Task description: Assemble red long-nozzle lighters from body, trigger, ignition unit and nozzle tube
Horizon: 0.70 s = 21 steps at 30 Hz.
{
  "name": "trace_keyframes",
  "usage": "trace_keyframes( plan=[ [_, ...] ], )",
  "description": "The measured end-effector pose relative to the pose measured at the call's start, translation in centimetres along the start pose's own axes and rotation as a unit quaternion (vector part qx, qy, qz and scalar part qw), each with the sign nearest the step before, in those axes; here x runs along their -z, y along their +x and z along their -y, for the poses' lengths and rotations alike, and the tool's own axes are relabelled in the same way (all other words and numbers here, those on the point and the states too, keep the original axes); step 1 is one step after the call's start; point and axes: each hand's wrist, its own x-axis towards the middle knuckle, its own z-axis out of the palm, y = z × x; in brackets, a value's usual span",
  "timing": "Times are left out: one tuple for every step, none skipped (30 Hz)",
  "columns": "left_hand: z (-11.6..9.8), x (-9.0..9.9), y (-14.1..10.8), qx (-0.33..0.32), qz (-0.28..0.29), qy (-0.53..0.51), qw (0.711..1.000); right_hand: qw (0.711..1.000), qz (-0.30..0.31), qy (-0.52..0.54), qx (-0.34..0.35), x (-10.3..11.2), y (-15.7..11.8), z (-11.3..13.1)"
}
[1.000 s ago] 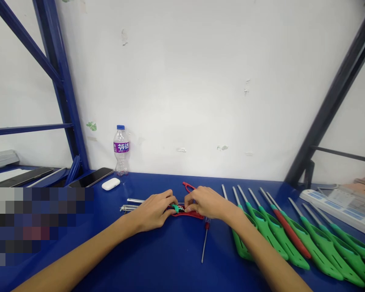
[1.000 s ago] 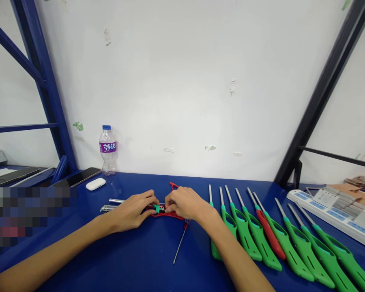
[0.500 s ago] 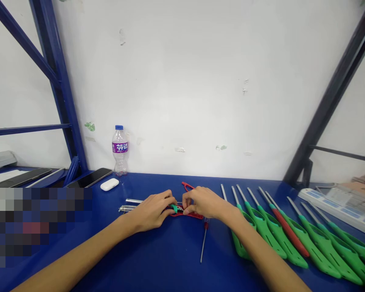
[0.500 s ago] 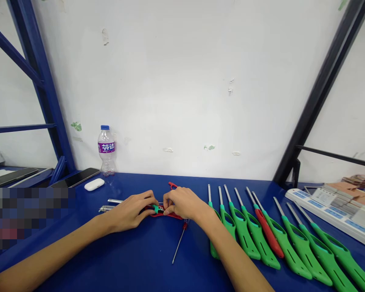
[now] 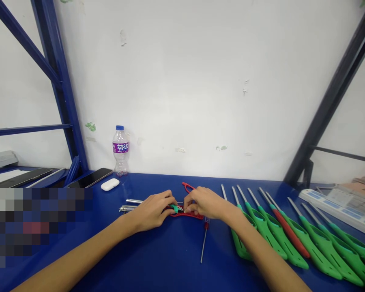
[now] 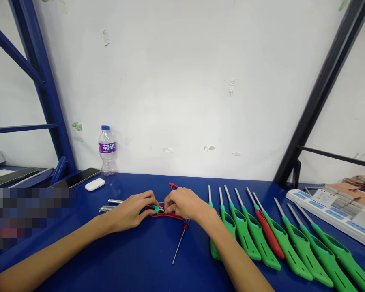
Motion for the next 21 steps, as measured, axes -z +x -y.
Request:
trace_keyframes(
  plan=[
    [0.0,0.0,-0.01,0.0,0.001,-0.001,1.0,1.0,0.004,0.003,-0.005,0.12,-0.06,0.05],
    [0.0,0.0,-0.02,0.001,0.001,-0.002,1.0,1.0,0.007,0.004,-0.01,0.22,-0.11,0.09],
    [-0.01,0.01,-0.04,0.001,0.002,-0.004,1.0,1.0,0.01,0.005,-0.014,0.29,-0.14,0.11],
    [-0.03,0.02,-0.05,0.003,0.001,-0.004,1.0,1.0,0.012,0.004,-0.017,0.34,-0.16,0.13],
    [-0.04,0.04,-0.07,0.004,0.0,-0.005,1.0,1.0,0.012,0.003,-0.018,0.37,-0.16,0.13],
    [-0.06,0.06,-0.08,0.006,0.0,-0.005,1.0,1.0,0.011,0.002,-0.018,0.39,-0.16,0.14],
    [-0.07,0.08,-0.09,0.007,0.0,-0.005,1.0,1.0,0.01,0.001,-0.017,0.4,-0.16,0.14],
    [-0.08,0.09,-0.09,0.008,0.002,-0.004,1.0,1.0,0.007,0.0,-0.015,0.41,-0.15,0.14],
    [-0.07,0.1,-0.08,0.009,0.002,-0.003,1.0,1.0,0.005,-0.002,-0.015,0.4,-0.14,0.13],
    [-0.06,0.11,-0.07,0.009,0.003,-0.002,1.0,1.0,0.003,-0.004,-0.016,0.39,-0.14,0.12],
    [-0.04,0.1,-0.06,0.009,0.004,-0.001,1.0,1.0,0.0,-0.007,-0.017,0.37,-0.13,0.11],
    [-0.01,0.09,-0.04,0.008,0.004,0.0,1.0,1.0,-0.002,-0.009,-0.019,0.33,-0.12,0.1],
    [0.03,0.07,-0.03,0.007,0.003,0.0,1.0,1.0,-0.005,-0.01,-0.02,0.29,-0.1,0.08],
    [0.08,0.05,-0.02,0.006,0.003,-0.001,1.0,1.0,-0.009,-0.011,-0.022,0.24,-0.09,0.06],
    [0.12,0.02,-0.01,0.006,0.002,-0.003,1.0,1.0,-0.011,-0.013,-0.023,0.18,-0.06,0.04],
    [0.16,-0.01,-0.01,0.006,0.002,-0.006,1.0,1.0,-0.014,-0.015,-0.023,0.13,-0.03,0.02],
    [0.2,-0.02,0.0,0.006,0.001,-0.009,1.0,1.0,-0.014,-0.016,-0.022,0.07,0.01,0.0],
    [0.23,-0.04,0.0,0.007,-0.001,-0.013,1.0,1.0,-0.013,-0.016,-0.022,0.02,0.05,-0.03],
    [0.24,-0.04,0.0,0.008,-0.002,-0.017,1.0,1.0,-0.01,-0.014,-0.023,-0.04,0.1,-0.07],
    [0.25,-0.04,0.01,0.008,-0.003,-0.021,1.0,1.0,-0.006,-0.01,-0.025,-0.09,0.13,-0.11],
    [0.26,-0.03,0.01,0.008,-0.005,-0.026,1.0,1.0,-0.003,-0.006,-0.026,-0.14,0.16,-0.17]
  ],
)
